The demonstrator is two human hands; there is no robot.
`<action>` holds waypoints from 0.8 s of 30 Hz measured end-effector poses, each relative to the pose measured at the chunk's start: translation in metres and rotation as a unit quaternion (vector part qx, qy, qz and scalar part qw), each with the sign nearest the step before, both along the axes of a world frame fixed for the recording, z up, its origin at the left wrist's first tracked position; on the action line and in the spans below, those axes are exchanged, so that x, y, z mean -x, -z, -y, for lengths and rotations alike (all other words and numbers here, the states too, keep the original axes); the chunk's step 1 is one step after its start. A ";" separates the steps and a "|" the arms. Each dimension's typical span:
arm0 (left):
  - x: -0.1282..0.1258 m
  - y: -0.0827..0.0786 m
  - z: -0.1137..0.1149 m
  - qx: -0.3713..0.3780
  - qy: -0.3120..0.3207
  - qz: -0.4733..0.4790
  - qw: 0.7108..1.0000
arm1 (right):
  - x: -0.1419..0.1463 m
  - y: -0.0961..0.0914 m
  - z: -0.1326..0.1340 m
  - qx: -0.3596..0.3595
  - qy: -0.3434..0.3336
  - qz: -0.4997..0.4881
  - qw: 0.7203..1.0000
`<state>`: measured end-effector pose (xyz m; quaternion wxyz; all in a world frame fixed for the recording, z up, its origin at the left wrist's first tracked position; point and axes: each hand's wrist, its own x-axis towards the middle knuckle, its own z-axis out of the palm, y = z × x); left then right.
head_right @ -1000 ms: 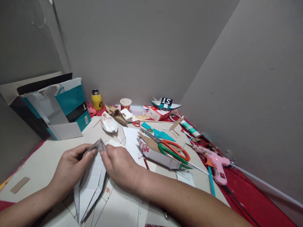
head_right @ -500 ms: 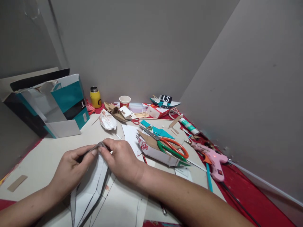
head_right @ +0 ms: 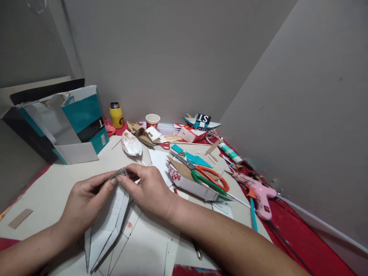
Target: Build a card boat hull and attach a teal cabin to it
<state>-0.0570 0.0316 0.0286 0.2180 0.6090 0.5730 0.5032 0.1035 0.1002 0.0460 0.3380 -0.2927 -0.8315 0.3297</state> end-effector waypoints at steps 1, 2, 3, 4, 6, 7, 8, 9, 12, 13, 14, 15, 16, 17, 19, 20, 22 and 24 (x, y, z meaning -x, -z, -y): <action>0.000 0.000 0.000 0.002 0.002 0.002 1.000 | 0.000 0.000 0.000 -0.005 0.000 -0.003 1.000; -0.001 -0.001 0.001 0.006 0.009 0.005 1.000 | 0.000 0.001 0.000 -0.014 0.000 -0.004 1.000; -0.001 -0.002 0.001 0.015 0.017 0.009 1.000 | -0.001 0.001 0.000 -0.025 -0.002 -0.005 1.000; -0.001 -0.003 0.002 0.024 0.026 0.016 0.999 | -0.001 0.001 0.000 -0.037 -0.003 -0.005 0.999; -0.001 -0.006 0.002 0.040 0.040 0.029 0.998 | -0.001 0.000 0.000 -0.050 -0.009 -0.010 0.999; -0.001 -0.007 0.002 0.041 0.043 0.032 0.998 | -0.001 -0.001 0.001 -0.050 -0.006 -0.013 0.999; 0.000 -0.008 0.001 0.035 0.042 0.031 0.998 | -0.001 -0.003 0.002 -0.046 0.002 -0.011 0.999; 0.000 -0.009 0.001 0.025 0.040 0.025 0.999 | -0.001 -0.004 0.002 -0.038 0.013 -0.004 0.999; 0.002 -0.010 -0.002 -0.011 0.032 -0.001 0.999 | -0.001 -0.009 0.005 -0.021 0.037 0.058 0.997; 0.002 -0.010 -0.002 -0.013 0.031 -0.004 0.999 | 0.000 -0.009 0.006 -0.024 0.039 0.084 0.995; 0.002 -0.010 -0.002 -0.010 0.034 -0.005 0.999 | 0.000 -0.008 0.007 -0.030 0.038 0.107 0.993; 0.001 -0.010 -0.002 -0.002 0.039 -0.003 0.999 | 0.000 -0.008 0.008 -0.038 0.038 0.122 0.991; 0.001 -0.009 -0.002 0.008 0.044 0.001 0.999 | 0.001 -0.006 0.008 -0.043 0.036 0.131 0.990; 0.000 -0.009 -0.002 0.018 0.049 0.008 0.999 | 0.001 -0.005 0.009 -0.046 0.034 0.133 0.990; -0.001 -0.009 -0.001 0.032 0.056 0.026 0.998 | 0.001 -0.003 0.009 -0.043 0.027 0.129 0.990; -0.002 -0.009 -0.001 0.038 0.055 0.034 0.997 | 0.002 -0.002 0.009 -0.042 0.024 0.125 0.991; -0.003 -0.009 0.000 0.045 0.051 0.041 0.997 | 0.003 0.000 0.010 -0.041 0.022 0.117 0.992; -0.005 -0.009 0.000 0.045 0.046 0.042 0.997 | 0.004 0.001 0.010 -0.039 0.024 0.109 0.993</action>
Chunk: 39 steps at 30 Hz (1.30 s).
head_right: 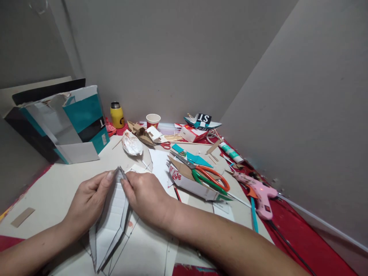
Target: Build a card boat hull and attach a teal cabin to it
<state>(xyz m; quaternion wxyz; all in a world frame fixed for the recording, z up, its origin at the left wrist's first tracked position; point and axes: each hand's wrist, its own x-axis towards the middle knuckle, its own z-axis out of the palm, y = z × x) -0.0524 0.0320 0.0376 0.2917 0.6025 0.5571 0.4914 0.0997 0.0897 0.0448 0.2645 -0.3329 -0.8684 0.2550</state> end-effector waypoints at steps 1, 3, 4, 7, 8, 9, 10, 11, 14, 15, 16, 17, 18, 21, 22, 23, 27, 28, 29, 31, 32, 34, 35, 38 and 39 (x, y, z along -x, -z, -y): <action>-0.001 0.000 0.000 -0.004 -0.003 -0.001 1.000 | 0.001 0.001 0.000 0.002 0.002 -0.004 1.000; -0.001 0.002 -0.001 -0.012 -0.003 -0.003 1.000 | 0.001 0.003 0.001 0.006 0.000 -0.010 1.000; -0.002 0.003 -0.001 -0.015 -0.001 -0.005 1.000 | 0.002 0.003 0.001 0.008 -0.002 -0.012 1.000; -0.001 0.005 -0.001 -0.020 0.004 -0.007 1.000 | 0.001 0.004 0.001 0.009 -0.007 -0.015 1.000; -0.001 0.005 -0.001 -0.021 0.004 -0.005 1.000 | 0.001 0.004 0.001 0.009 -0.006 -0.016 1.000; -0.001 0.005 -0.001 -0.021 0.000 -0.002 1.000 | 0.001 0.004 0.000 0.009 -0.004 -0.018 1.000; 0.000 0.004 -0.001 -0.020 -0.004 0.002 1.000 | 0.002 0.003 -0.001 0.010 -0.002 -0.021 1.000; 0.000 0.003 -0.001 -0.015 -0.008 0.009 1.000 | 0.002 0.003 -0.001 0.011 0.000 -0.024 1.000; 0.000 -0.002 -0.001 0.021 -0.017 0.052 0.998 | 0.003 0.002 -0.001 0.019 0.008 -0.028 0.999; -0.001 -0.004 -0.002 0.039 -0.017 0.075 0.996 | 0.003 0.002 -0.001 0.019 0.009 -0.027 0.999; -0.001 -0.004 -0.002 0.061 -0.015 0.102 0.993 | 0.003 0.001 -0.001 0.017 0.009 -0.026 0.999; -0.002 -0.004 -0.002 0.082 -0.011 0.132 0.988 | 0.003 0.001 0.000 0.013 0.009 -0.026 1.000; -0.002 -0.004 -0.002 0.103 -0.005 0.160 0.982 | 0.003 0.000 0.000 0.008 0.008 -0.025 1.000; -0.003 -0.001 -0.003 0.125 0.007 0.217 0.968 | 0.003 -0.001 -0.001 0.001 0.004 -0.025 1.000; -0.004 0.000 -0.003 0.117 0.002 0.221 0.968 | 0.003 -0.001 -0.001 0.002 0.003 -0.025 1.000; -0.004 0.000 -0.003 0.106 -0.009 0.218 0.970 | 0.003 -0.001 -0.001 0.004 0.003 -0.024 1.000; -0.005 -0.006 -0.004 0.092 -0.032 0.182 0.978 | 0.003 -0.001 -0.002 0.008 0.012 -0.013 1.000; -0.005 -0.008 -0.004 0.096 -0.025 0.175 0.980 | 0.003 -0.001 -0.002 0.011 0.011 -0.012 1.000; -0.005 -0.009 -0.004 0.098 -0.018 0.167 0.981 | 0.003 -0.001 -0.002 0.015 0.008 -0.013 1.000; -0.004 -0.009 -0.004 0.098 -0.007 0.148 0.984 | 0.003 -0.001 -0.002 0.023 0.007 -0.011 1.000; -0.003 -0.008 -0.004 0.098 -0.003 0.135 0.986 | 0.002 -0.002 -0.002 0.026 0.009 -0.008 1.000; -0.001 -0.005 -0.004 0.102 0.009 0.110 0.989 | 0.002 -0.002 -0.002 0.029 0.017 -0.001 0.999; -0.001 -0.004 -0.003 0.105 0.018 0.100 0.989 | 0.002 -0.003 -0.002 0.032 0.019 0.001 0.999; -0.001 0.000 -0.004 0.108 0.028 0.094 0.989 | 0.003 -0.002 -0.002 0.037 0.020 -0.001 0.999; -0.002 0.001 -0.004 0.107 0.027 0.096 0.989 | 0.003 -0.002 -0.002 0.039 0.019 -0.002 0.999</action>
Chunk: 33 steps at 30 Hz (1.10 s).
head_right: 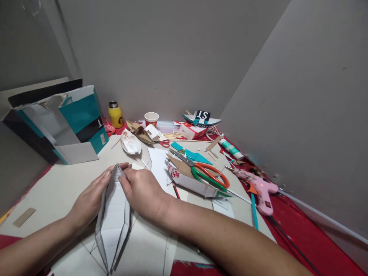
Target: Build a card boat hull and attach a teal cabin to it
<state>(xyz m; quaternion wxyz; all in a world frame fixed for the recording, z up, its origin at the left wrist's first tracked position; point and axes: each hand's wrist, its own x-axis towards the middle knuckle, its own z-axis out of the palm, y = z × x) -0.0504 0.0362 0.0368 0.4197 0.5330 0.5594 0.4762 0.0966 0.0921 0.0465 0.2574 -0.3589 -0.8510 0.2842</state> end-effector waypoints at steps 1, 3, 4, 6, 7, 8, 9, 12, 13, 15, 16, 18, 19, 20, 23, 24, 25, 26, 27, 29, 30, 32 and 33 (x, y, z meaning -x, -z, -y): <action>-0.001 0.001 0.000 -0.001 0.000 0.002 1.000 | 0.001 0.001 0.000 0.003 -0.001 -0.001 1.000; -0.002 0.001 -0.001 -0.005 0.002 0.007 1.000 | 0.002 0.001 0.000 0.008 -0.004 -0.006 1.000; -0.003 0.000 -0.001 -0.007 0.006 0.013 1.000 | 0.002 0.001 0.000 0.009 -0.006 -0.011 1.000; -0.004 -0.002 -0.001 -0.009 0.014 0.035 0.999 | 0.003 0.001 0.000 0.004 -0.011 -0.023 1.000; -0.004 -0.004 -0.001 -0.009 0.017 0.048 0.999 | 0.003 0.001 0.000 0.001 -0.013 -0.029 0.999; -0.004 -0.005 -0.001 -0.011 0.018 0.062 0.998 | 0.003 0.001 0.000 -0.001 -0.016 -0.034 0.999; -0.004 -0.006 -0.001 -0.011 0.019 0.075 0.997 | 0.003 0.000 0.000 -0.002 -0.018 -0.039 0.999; -0.003 -0.006 0.000 -0.001 0.019 0.114 0.993 | 0.003 0.000 -0.001 0.006 -0.022 -0.054 0.998; -0.003 -0.005 0.000 0.005 0.018 0.129 0.992 | 0.003 0.000 -0.001 0.010 -0.022 -0.058 0.998; -0.003 -0.004 0.000 0.018 0.018 0.157 0.987 | 0.004 0.001 -0.002 0.022 -0.024 -0.069 0.997; -0.003 -0.003 -0.001 0.022 0.019 0.171 0.985 | 0.004 0.002 -0.002 0.029 -0.025 -0.076 0.996; -0.003 -0.001 -0.002 0.028 0.026 0.199 0.979 | 0.005 0.003 -0.003 0.040 -0.029 -0.090 0.995; -0.003 -0.001 -0.002 0.031 0.031 0.212 0.976 | 0.005 0.004 -0.003 0.045 -0.029 -0.096 0.994; -0.003 -0.001 -0.003 0.035 0.034 0.221 0.974 | 0.006 0.005 -0.003 0.049 -0.029 -0.102 0.993; -0.002 -0.001 -0.004 0.040 0.025 0.233 0.971 | 0.008 0.007 -0.004 0.068 -0.027 -0.126 0.989; -0.002 -0.002 -0.004 0.043 0.019 0.233 0.971 | 0.008 0.008 -0.004 0.080 -0.026 -0.139 0.987; -0.002 -0.002 -0.004 0.044 0.015 0.234 0.971 | 0.009 0.008 -0.005 0.096 -0.027 -0.154 0.983; -0.002 -0.003 -0.003 0.046 0.013 0.237 0.970 | 0.010 0.008 -0.005 0.114 -0.027 -0.172 0.978; -0.002 -0.003 -0.003 0.047 0.014 0.242 0.969 | 0.011 0.008 -0.006 0.135 -0.028 -0.188 0.972; -0.003 -0.004 -0.002 0.046 0.014 0.255 0.966 | 0.013 0.009 -0.007 0.184 -0.024 -0.218 0.958; -0.003 -0.004 -0.001 0.042 0.011 0.263 0.964 | 0.014 0.009 -0.007 0.208 -0.019 -0.230 0.950; -0.004 -0.004 0.000 0.038 0.001 0.282 0.959 | 0.016 0.010 -0.008 0.243 -0.009 -0.243 0.939; -0.004 -0.004 0.002 0.040 -0.003 0.297 0.954 | 0.018 0.011 -0.008 0.252 -0.004 -0.243 0.937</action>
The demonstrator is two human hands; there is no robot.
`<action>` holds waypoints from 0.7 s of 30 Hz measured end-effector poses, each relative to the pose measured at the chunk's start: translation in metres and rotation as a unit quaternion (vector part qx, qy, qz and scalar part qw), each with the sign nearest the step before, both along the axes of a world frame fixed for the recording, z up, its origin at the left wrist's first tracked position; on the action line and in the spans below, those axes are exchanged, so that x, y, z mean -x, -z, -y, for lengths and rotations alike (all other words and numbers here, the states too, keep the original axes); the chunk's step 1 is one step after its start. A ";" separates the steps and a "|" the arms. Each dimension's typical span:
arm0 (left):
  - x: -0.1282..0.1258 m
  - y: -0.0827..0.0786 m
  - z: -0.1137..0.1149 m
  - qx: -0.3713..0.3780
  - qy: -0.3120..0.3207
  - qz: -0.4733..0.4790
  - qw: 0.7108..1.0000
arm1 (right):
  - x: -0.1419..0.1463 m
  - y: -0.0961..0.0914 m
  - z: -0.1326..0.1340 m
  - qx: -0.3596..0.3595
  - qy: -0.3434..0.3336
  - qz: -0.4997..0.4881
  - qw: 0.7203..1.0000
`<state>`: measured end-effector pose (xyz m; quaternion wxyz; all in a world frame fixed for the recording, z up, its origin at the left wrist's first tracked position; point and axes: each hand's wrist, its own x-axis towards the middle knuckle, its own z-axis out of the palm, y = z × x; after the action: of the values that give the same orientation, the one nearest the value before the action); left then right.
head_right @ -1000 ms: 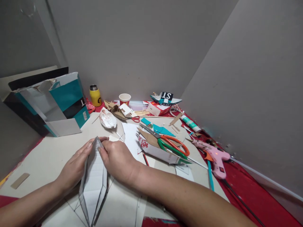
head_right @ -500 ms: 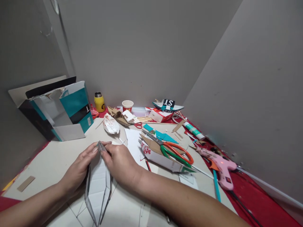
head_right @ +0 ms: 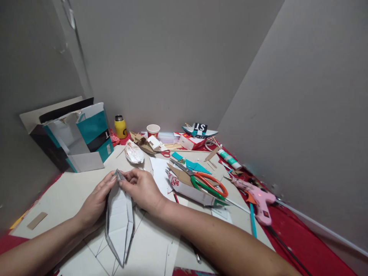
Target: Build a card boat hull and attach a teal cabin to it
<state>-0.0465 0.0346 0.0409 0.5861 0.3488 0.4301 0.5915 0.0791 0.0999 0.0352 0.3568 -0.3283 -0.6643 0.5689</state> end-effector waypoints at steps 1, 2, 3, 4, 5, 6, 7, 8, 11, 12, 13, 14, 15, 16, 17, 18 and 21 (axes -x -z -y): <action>0.000 0.000 0.001 0.009 -0.006 0.021 1.000 | 0.001 0.001 0.000 0.005 0.001 0.006 1.000; 0.000 0.000 0.001 0.022 -0.016 0.045 0.999 | 0.003 0.002 0.000 0.008 -0.001 0.015 1.000; 0.001 0.001 0.001 0.034 -0.029 0.068 0.997 | 0.004 0.002 -0.001 0.011 -0.006 0.027 1.000; 0.002 0.001 0.000 0.044 -0.042 0.089 0.994 | 0.006 0.001 -0.002 0.015 -0.017 0.040 0.999; 0.004 0.002 -0.001 0.048 -0.055 0.106 0.992 | 0.007 -0.001 -0.003 0.019 -0.032 0.054 0.998; 0.007 0.003 -0.003 0.047 -0.063 0.117 0.990 | 0.007 -0.004 -0.004 0.022 -0.051 0.068 0.996; 0.010 0.004 -0.006 0.044 -0.064 0.126 0.989 | 0.007 -0.008 -0.005 0.022 -0.069 0.080 0.994; 0.014 0.005 -0.009 0.043 -0.063 0.134 0.988 | 0.005 -0.013 -0.006 0.019 -0.081 0.092 0.992; 0.028 0.009 -0.018 0.060 -0.055 0.161 0.984 | -0.007 -0.032 -0.007 -0.010 -0.077 0.116 0.990; 0.032 0.010 -0.021 0.068 -0.050 0.168 0.982 | -0.013 -0.037 -0.005 -0.029 -0.068 0.126 0.989; 0.035 0.010 -0.023 0.075 -0.043 0.174 0.981 | -0.022 -0.043 -0.003 -0.055 -0.058 0.142 0.987; 0.038 0.011 -0.024 0.081 -0.036 0.177 0.980 | -0.031 -0.047 0.000 -0.087 -0.049 0.165 0.981; 0.039 0.012 -0.025 0.086 -0.029 0.178 0.980 | -0.042 -0.050 0.004 -0.122 -0.037 0.192 0.973; 0.040 0.012 -0.025 0.091 -0.022 0.177 0.980 | -0.053 -0.052 0.008 -0.155 -0.030 0.217 0.963; 0.041 0.013 -0.026 0.095 -0.014 0.172 0.980 | -0.066 -0.054 0.013 -0.184 -0.023 0.237 0.954; 0.041 0.013 -0.026 0.100 -0.006 0.166 0.981 | -0.079 -0.054 0.018 -0.205 -0.013 0.251 0.946; 0.039 0.013 -0.026 0.113 0.016 0.136 0.984 | -0.118 -0.049 0.033 -0.243 0.032 0.301 0.922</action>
<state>-0.0857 0.0610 0.0280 0.6845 0.2032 0.4045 0.5715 0.1967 0.0673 0.0842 0.2273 -0.4085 -0.8471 0.2530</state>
